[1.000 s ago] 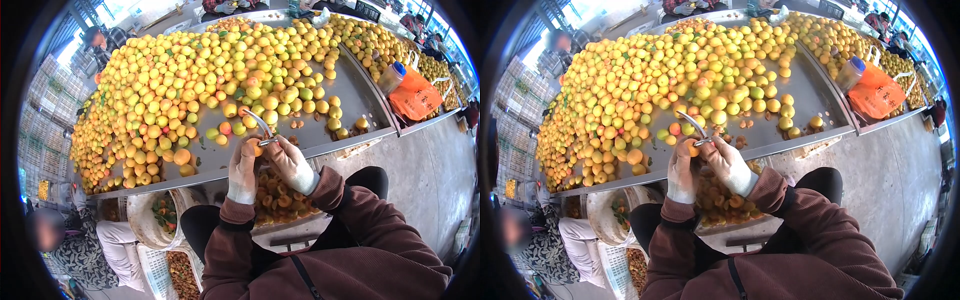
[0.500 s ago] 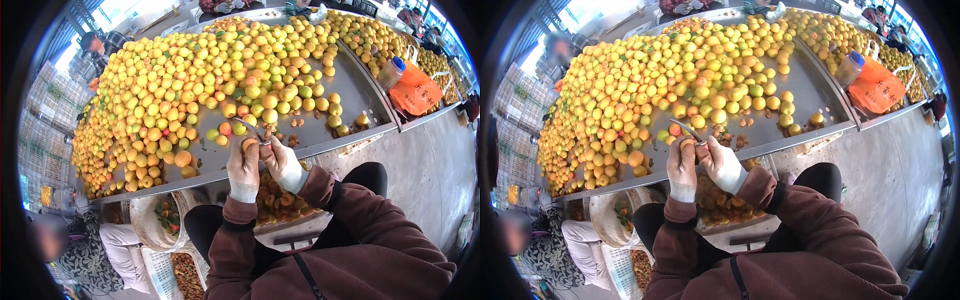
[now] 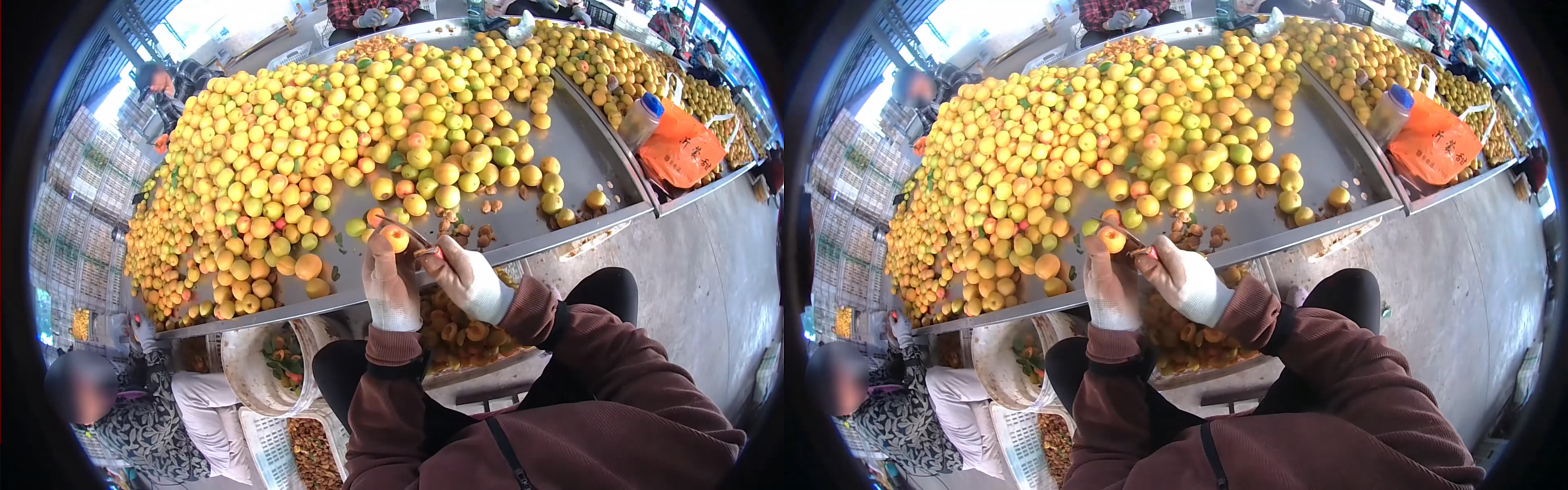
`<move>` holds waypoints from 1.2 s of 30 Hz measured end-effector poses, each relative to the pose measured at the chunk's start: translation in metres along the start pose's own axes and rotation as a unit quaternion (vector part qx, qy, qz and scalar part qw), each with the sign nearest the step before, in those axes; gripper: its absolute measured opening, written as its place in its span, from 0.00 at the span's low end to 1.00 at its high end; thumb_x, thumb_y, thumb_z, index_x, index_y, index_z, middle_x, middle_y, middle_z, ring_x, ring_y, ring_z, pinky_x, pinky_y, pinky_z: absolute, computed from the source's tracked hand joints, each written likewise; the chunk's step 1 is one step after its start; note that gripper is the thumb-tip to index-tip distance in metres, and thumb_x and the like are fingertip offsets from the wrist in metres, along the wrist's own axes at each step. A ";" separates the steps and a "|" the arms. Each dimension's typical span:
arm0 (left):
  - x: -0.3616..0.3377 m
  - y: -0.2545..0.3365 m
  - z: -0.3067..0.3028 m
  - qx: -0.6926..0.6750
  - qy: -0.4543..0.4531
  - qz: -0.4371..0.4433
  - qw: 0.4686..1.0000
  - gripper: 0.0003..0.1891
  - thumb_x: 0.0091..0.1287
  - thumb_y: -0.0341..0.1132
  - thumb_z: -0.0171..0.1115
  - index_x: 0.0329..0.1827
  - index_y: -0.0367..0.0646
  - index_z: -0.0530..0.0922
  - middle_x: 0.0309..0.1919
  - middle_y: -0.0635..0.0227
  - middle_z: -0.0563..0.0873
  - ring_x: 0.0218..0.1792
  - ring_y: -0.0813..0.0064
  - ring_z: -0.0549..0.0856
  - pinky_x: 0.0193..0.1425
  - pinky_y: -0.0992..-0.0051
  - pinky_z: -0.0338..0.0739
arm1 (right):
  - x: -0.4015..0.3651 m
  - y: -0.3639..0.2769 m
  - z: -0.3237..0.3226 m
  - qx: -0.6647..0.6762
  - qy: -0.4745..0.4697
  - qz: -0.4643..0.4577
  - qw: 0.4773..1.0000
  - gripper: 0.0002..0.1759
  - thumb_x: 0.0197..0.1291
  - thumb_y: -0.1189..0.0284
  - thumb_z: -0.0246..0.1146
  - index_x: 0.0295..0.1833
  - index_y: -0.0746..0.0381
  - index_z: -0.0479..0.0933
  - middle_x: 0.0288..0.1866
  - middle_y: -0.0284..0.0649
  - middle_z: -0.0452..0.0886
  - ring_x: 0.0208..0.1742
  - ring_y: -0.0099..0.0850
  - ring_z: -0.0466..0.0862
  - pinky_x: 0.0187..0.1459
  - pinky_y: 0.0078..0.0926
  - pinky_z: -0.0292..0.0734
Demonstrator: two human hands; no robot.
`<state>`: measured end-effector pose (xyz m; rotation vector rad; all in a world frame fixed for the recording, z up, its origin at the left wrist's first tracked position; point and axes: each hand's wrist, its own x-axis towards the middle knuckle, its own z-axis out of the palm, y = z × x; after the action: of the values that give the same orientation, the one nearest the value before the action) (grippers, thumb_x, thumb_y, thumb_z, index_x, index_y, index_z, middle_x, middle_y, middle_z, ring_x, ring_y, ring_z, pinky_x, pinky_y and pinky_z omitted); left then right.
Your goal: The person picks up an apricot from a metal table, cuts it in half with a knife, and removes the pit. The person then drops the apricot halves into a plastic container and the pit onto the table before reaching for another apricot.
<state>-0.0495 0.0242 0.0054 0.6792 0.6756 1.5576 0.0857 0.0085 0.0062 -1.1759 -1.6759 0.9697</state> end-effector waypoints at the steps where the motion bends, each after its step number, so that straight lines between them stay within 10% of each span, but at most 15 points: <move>1: 0.000 -0.001 0.001 -0.005 0.005 0.004 1.000 0.29 0.72 0.53 0.60 0.62 0.36 0.72 0.49 0.68 0.79 0.47 0.74 0.79 0.53 0.72 0.75 | -0.001 0.002 0.002 -0.004 -0.004 -0.009 1.000 0.14 0.72 0.61 0.55 0.45 0.62 0.69 0.32 0.52 0.80 0.38 0.53 0.83 0.37 0.39 0.77; 19: 0.004 -0.008 0.012 0.212 -0.026 0.155 0.965 0.21 0.72 0.34 0.63 0.63 0.32 0.70 0.47 0.62 0.82 0.48 0.76 0.83 0.53 0.77 0.78 | 0.000 0.007 0.003 -0.134 0.040 -0.041 0.989 0.15 0.70 0.63 0.57 0.45 0.62 0.63 0.25 0.52 0.79 0.31 0.55 0.82 0.29 0.47 0.76; 26: -0.001 -0.006 0.006 0.143 0.004 -0.016 0.990 0.30 0.75 0.60 0.49 0.53 0.36 0.75 0.44 0.61 0.84 0.41 0.76 0.82 0.47 0.75 0.77 | 0.004 0.019 0.003 -0.208 0.010 -0.044 0.977 0.17 0.67 0.62 0.60 0.49 0.62 0.65 0.25 0.51 0.80 0.30 0.52 0.83 0.29 0.47 0.77; 36: 0.004 -0.009 -0.003 0.040 0.016 -0.129 0.991 0.35 0.76 0.64 0.36 0.45 0.37 0.77 0.41 0.62 0.84 0.43 0.71 0.80 0.51 0.71 0.75 | 0.006 0.031 0.012 -0.215 -0.009 -0.050 0.975 0.24 0.67 0.61 0.58 0.61 0.63 0.65 0.28 0.51 0.82 0.32 0.52 0.84 0.31 0.46 0.79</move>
<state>-0.0462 0.0287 -0.0035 0.6012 0.8209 1.3110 0.0825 0.0206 -0.0249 -1.3445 -2.0024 0.5691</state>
